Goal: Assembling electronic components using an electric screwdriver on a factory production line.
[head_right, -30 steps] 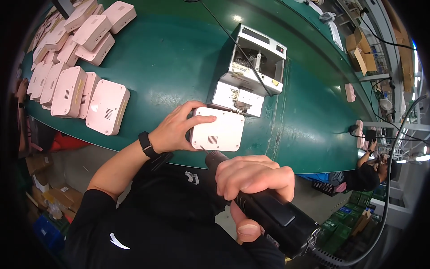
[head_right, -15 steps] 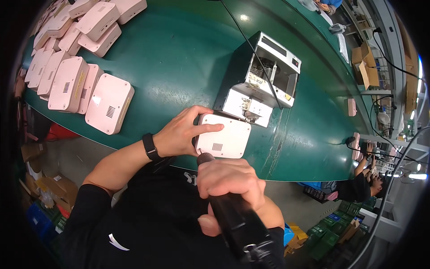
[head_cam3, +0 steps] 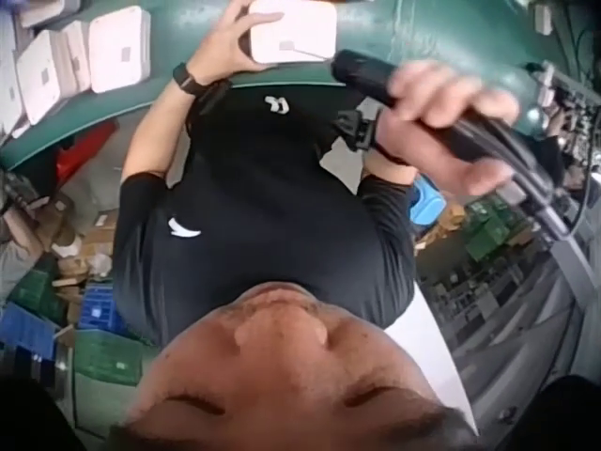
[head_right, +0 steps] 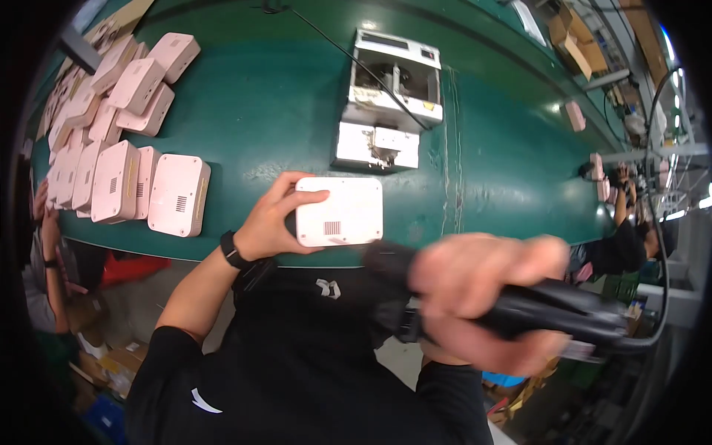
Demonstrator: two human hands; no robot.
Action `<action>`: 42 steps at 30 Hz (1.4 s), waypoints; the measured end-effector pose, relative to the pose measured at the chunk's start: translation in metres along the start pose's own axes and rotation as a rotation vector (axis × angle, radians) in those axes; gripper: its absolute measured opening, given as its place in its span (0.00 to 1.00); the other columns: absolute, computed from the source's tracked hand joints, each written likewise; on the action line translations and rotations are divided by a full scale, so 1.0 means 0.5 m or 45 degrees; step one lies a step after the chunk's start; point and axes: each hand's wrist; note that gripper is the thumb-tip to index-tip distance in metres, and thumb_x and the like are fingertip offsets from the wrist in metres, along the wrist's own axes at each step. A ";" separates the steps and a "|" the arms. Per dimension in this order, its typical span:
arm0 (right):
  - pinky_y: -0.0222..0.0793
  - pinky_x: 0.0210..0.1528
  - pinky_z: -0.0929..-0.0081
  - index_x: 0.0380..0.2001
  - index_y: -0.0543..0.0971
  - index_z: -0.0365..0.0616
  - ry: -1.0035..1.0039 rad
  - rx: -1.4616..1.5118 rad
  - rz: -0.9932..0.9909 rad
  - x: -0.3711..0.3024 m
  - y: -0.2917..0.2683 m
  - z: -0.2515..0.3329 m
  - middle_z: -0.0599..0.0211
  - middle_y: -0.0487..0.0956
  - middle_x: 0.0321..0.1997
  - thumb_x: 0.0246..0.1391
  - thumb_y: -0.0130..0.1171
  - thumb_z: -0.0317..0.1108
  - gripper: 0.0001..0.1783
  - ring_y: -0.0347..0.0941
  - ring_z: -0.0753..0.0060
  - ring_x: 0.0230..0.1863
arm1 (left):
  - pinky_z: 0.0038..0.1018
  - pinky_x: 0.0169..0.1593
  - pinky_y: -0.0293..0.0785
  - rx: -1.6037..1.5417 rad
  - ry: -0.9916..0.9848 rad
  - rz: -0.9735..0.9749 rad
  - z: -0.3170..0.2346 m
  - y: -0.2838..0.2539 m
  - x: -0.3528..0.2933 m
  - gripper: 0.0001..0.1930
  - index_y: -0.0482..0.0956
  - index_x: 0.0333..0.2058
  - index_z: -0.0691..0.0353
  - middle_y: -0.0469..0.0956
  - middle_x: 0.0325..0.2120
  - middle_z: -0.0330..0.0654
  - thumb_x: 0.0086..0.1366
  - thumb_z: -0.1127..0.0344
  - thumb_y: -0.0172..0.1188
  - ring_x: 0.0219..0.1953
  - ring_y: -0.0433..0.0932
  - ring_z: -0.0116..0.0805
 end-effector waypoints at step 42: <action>0.65 0.28 0.69 0.42 0.69 0.43 0.030 -0.590 -0.557 -0.138 -0.248 -0.061 0.67 0.68 0.21 0.65 0.47 0.46 0.16 0.65 0.72 0.18 | 0.35 0.52 0.75 -0.026 0.164 -0.074 -0.109 -0.054 -0.035 0.44 0.75 0.55 0.51 0.67 0.54 0.50 0.33 0.64 0.82 0.54 0.72 0.47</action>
Point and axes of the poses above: each hand's wrist, its own x-axis towards the middle knuckle, its own y-axis out of the palm, z = x × y
